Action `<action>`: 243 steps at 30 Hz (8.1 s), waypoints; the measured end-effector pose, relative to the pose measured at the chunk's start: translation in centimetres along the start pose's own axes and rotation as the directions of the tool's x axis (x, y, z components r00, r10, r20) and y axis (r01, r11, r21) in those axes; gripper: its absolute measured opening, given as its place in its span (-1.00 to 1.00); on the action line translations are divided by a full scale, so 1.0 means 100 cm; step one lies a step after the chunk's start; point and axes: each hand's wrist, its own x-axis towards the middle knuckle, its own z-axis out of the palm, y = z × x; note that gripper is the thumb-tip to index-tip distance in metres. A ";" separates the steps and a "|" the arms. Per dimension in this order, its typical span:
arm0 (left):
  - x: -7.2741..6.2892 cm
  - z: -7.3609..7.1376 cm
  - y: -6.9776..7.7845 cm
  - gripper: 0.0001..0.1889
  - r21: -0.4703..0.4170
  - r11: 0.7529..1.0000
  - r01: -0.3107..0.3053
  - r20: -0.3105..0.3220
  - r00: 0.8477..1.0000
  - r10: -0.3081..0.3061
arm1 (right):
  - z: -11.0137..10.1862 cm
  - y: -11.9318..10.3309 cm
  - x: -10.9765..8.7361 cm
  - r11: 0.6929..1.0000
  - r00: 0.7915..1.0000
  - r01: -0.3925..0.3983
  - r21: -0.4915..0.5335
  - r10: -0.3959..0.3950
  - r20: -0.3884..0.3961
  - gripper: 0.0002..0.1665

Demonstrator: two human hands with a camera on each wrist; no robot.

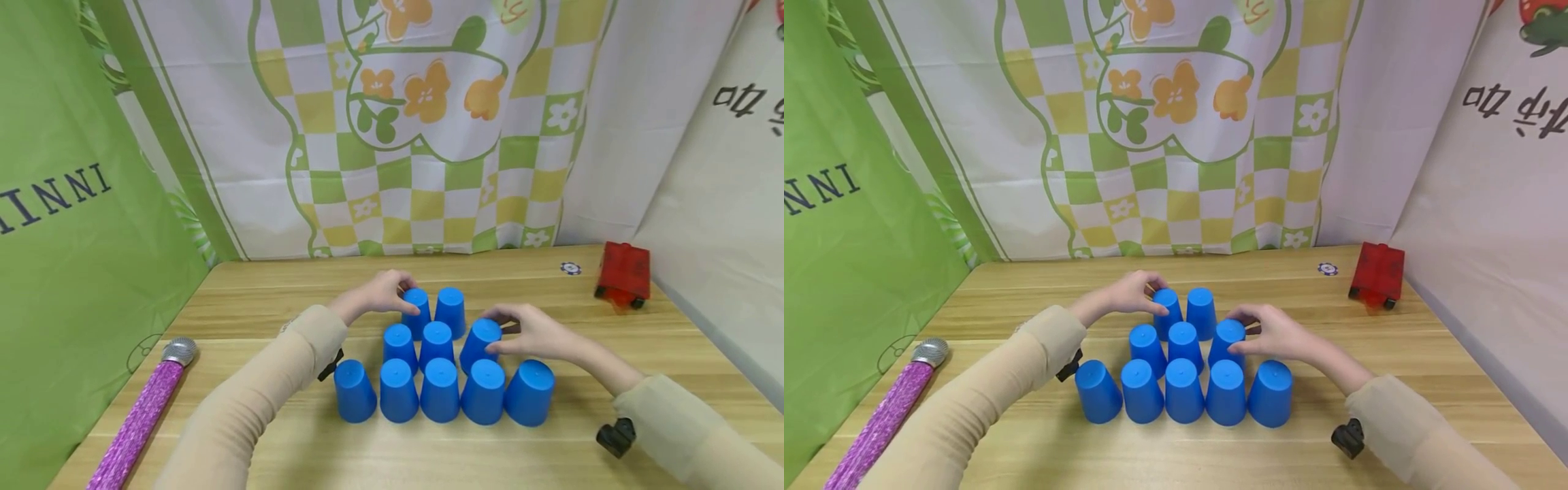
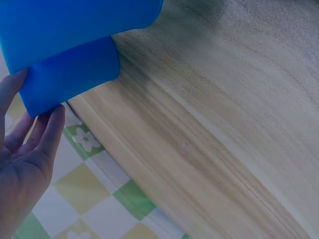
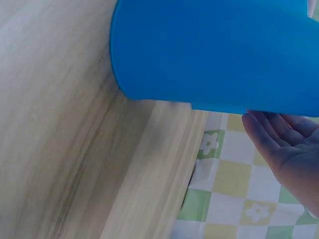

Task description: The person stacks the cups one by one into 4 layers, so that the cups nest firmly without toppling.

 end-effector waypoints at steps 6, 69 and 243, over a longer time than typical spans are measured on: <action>0.000 -0.002 -0.001 -0.48 -0.017 1.000 -0.008 0.028 1.000 0.008 | -0.007 0.004 -0.004 1.000 0.999 -0.018 0.001 0.018 -0.033 -0.49; -0.149 0.011 -0.077 -0.53 -0.477 0.877 -0.050 -0.247 0.966 -0.079 | -0.019 0.054 0.041 0.986 0.978 -0.157 0.049 0.162 -0.129 -0.38; -0.048 0.038 -0.061 -0.47 -0.383 0.924 0.011 -0.402 0.899 -0.177 | -0.008 -0.032 -0.087 0.953 0.841 -0.242 0.182 0.299 -0.450 -0.41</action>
